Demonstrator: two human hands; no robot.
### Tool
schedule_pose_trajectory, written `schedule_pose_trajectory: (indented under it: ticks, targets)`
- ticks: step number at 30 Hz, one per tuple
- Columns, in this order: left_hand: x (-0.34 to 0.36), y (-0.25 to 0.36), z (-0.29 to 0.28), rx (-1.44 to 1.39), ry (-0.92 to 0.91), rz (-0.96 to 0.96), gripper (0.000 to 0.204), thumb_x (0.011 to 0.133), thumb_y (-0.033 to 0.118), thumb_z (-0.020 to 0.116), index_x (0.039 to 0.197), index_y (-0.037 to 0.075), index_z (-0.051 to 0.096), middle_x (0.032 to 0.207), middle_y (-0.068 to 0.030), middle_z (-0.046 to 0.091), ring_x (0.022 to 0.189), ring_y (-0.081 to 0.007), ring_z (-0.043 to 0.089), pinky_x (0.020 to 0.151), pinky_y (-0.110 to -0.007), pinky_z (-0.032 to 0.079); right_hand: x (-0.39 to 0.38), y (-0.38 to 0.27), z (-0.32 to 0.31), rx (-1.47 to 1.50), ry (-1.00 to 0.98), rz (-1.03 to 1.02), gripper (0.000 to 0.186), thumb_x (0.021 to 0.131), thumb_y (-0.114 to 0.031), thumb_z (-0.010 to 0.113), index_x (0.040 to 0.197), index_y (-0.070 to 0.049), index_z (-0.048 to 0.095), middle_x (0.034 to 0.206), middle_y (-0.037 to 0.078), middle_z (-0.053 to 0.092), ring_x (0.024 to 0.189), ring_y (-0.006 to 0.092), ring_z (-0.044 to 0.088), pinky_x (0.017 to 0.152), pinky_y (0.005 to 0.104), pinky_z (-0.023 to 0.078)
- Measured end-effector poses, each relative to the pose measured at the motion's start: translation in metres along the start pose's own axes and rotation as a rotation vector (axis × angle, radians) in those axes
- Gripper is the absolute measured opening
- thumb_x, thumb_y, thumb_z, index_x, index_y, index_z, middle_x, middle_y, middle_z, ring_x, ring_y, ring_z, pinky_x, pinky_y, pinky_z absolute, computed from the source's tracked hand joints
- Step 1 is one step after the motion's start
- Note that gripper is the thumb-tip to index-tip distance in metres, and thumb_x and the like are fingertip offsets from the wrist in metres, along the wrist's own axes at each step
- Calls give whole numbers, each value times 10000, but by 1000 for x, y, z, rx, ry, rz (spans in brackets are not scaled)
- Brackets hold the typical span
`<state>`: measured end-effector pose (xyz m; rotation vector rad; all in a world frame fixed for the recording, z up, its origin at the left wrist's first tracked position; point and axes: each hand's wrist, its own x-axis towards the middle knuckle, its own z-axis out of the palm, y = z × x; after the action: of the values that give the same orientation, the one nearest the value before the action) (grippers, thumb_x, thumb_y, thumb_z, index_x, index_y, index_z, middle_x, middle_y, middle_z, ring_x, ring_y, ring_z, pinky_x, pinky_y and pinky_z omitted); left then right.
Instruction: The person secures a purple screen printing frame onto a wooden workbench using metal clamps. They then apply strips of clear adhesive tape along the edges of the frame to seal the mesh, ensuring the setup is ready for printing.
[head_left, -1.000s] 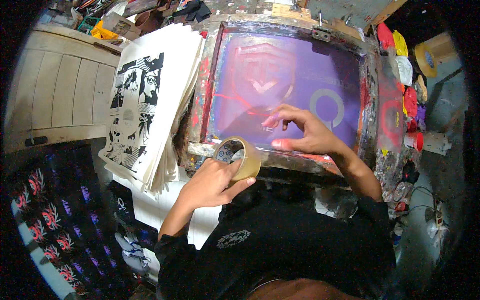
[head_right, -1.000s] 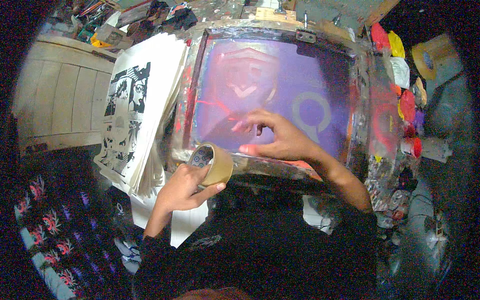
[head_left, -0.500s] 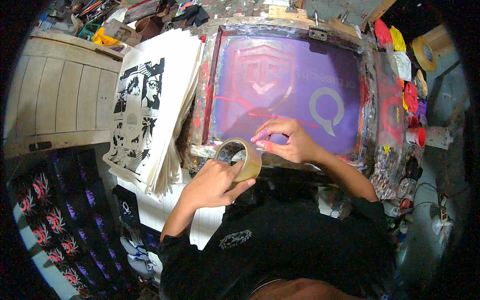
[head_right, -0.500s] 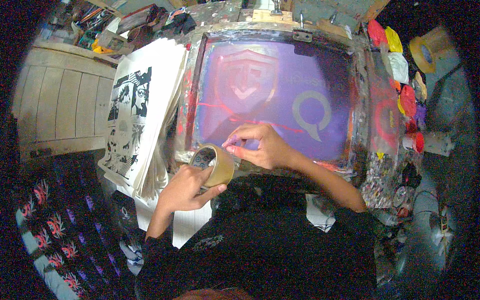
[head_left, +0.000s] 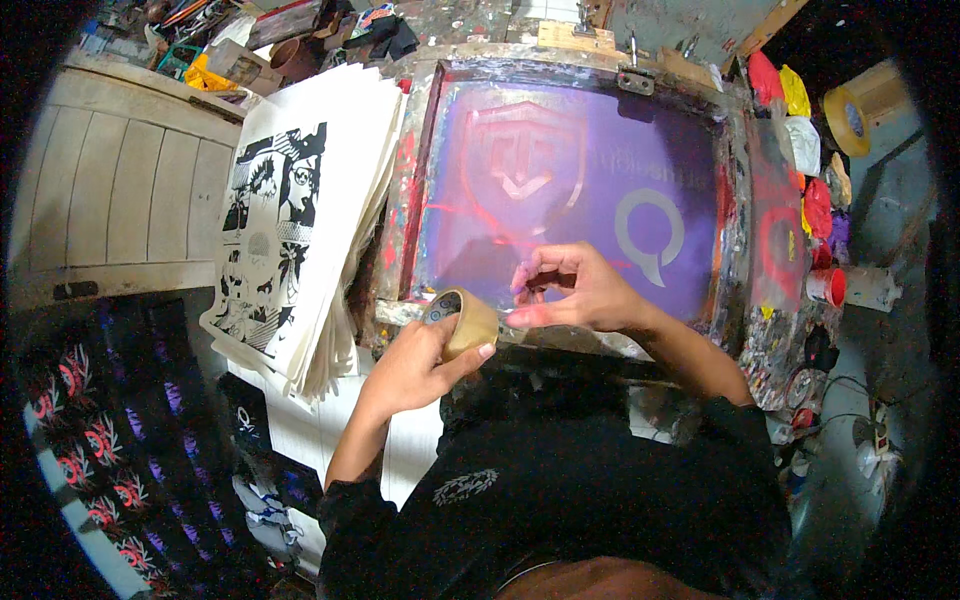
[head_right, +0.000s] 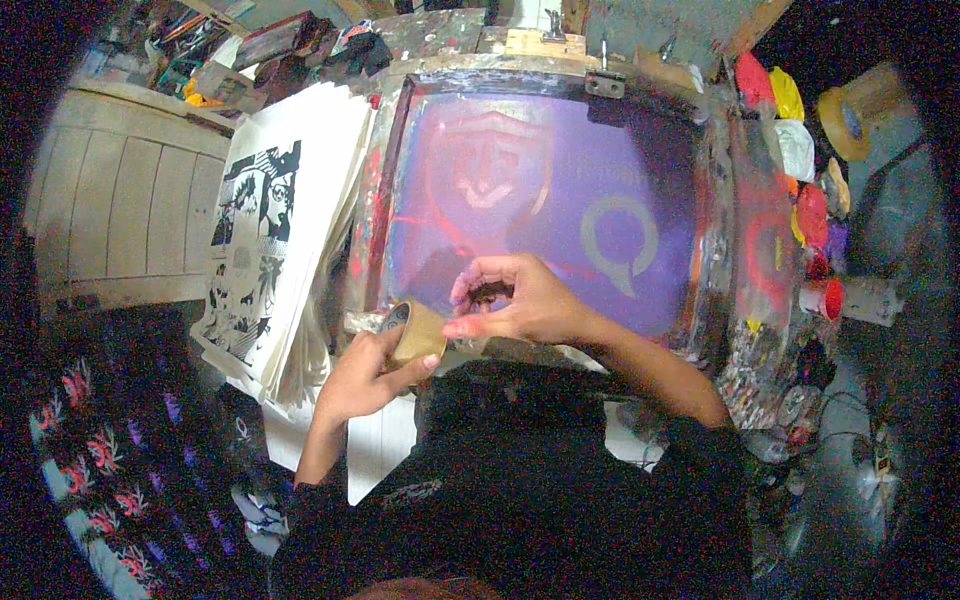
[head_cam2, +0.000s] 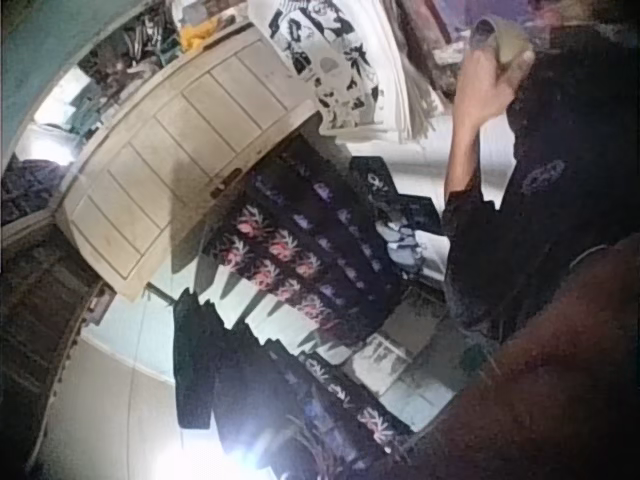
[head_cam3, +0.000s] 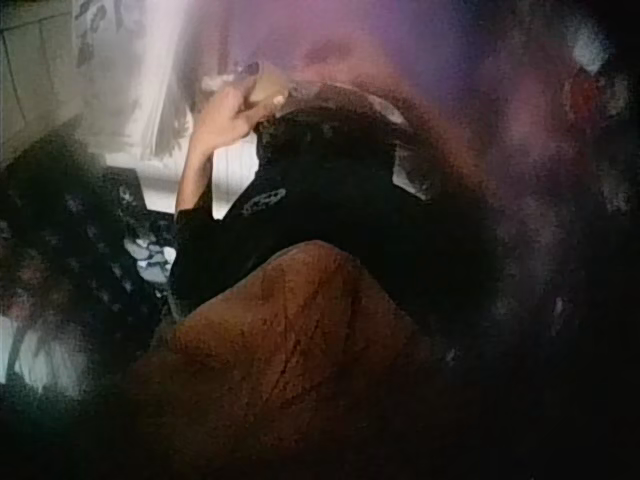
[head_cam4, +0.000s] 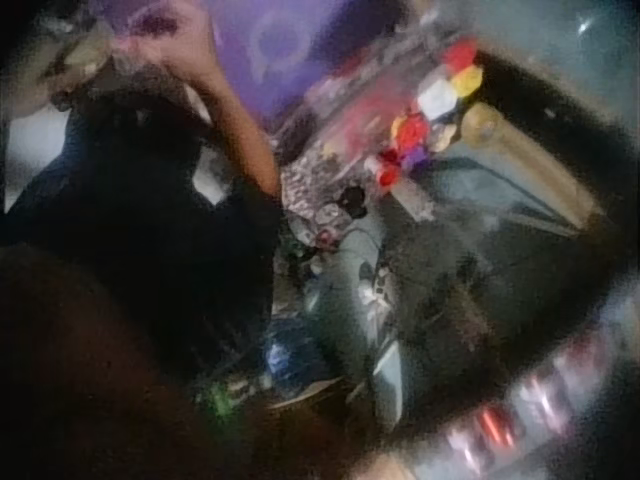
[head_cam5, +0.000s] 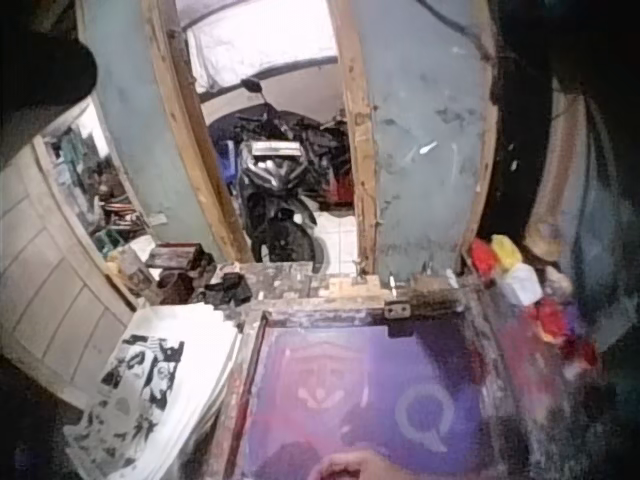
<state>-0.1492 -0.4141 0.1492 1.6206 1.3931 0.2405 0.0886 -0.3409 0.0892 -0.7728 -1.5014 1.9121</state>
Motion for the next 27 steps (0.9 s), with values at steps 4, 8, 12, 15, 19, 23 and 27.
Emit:
schedule_pose_trajectory:
  ticks: [4,8,12,15,19,23,27]
  targets:
    - [3,13,0,-181,80,-59,360,927,260,677,1035,-82,650,741,-129,695,632,-185,692,596,-316,542,27,-18,-25,-77,-62,69,187,831,-145,789,914,0,705,847,54,710,775,99,641,706,256,506]
    - [-4,11,2,-422,235,-165,319,941,213,667,1059,-83,651,809,-83,693,614,-115,662,545,-263,532,67,-35,-65,-116,-205,69,155,822,-123,788,886,0,719,818,57,716,746,106,648,683,264,507]
    - [-47,-14,-14,-415,260,-402,325,947,217,659,1088,-75,639,745,-84,681,629,-116,664,512,-273,527,107,-57,-145,-373,-76,29,154,826,-144,778,876,-10,721,792,42,703,749,96,643,680,250,500]
    - [-60,-19,-19,-231,280,-573,314,925,203,685,1104,-52,642,735,-103,690,664,-131,679,528,-278,534,113,-59,-232,-584,151,42,242,840,-254,766,873,-21,706,765,6,650,693,87,574,619,237,438]
    - [-63,-10,-20,-132,523,-252,333,875,175,741,1129,-18,644,781,-132,712,703,-162,703,579,-284,548,60,-80,-261,-645,232,5,192,860,-227,729,853,-47,663,740,-9,588,684,82,527,619,235,417]
    - [-96,-4,-59,433,599,280,379,683,277,872,969,72,733,598,-39,607,482,-149,550,463,-291,416,-102,-68,-289,-395,823,-239,412,858,-98,687,1232,-47,522,1039,46,593,924,175,595,822,306,508]
    - [-121,29,-80,665,751,1008,355,680,532,787,835,218,724,497,57,455,400,-86,428,425,-241,285,-309,-84,-301,-270,978,-438,451,867,-277,630,1213,-5,533,1014,87,572,817,183,567,779,311,495]
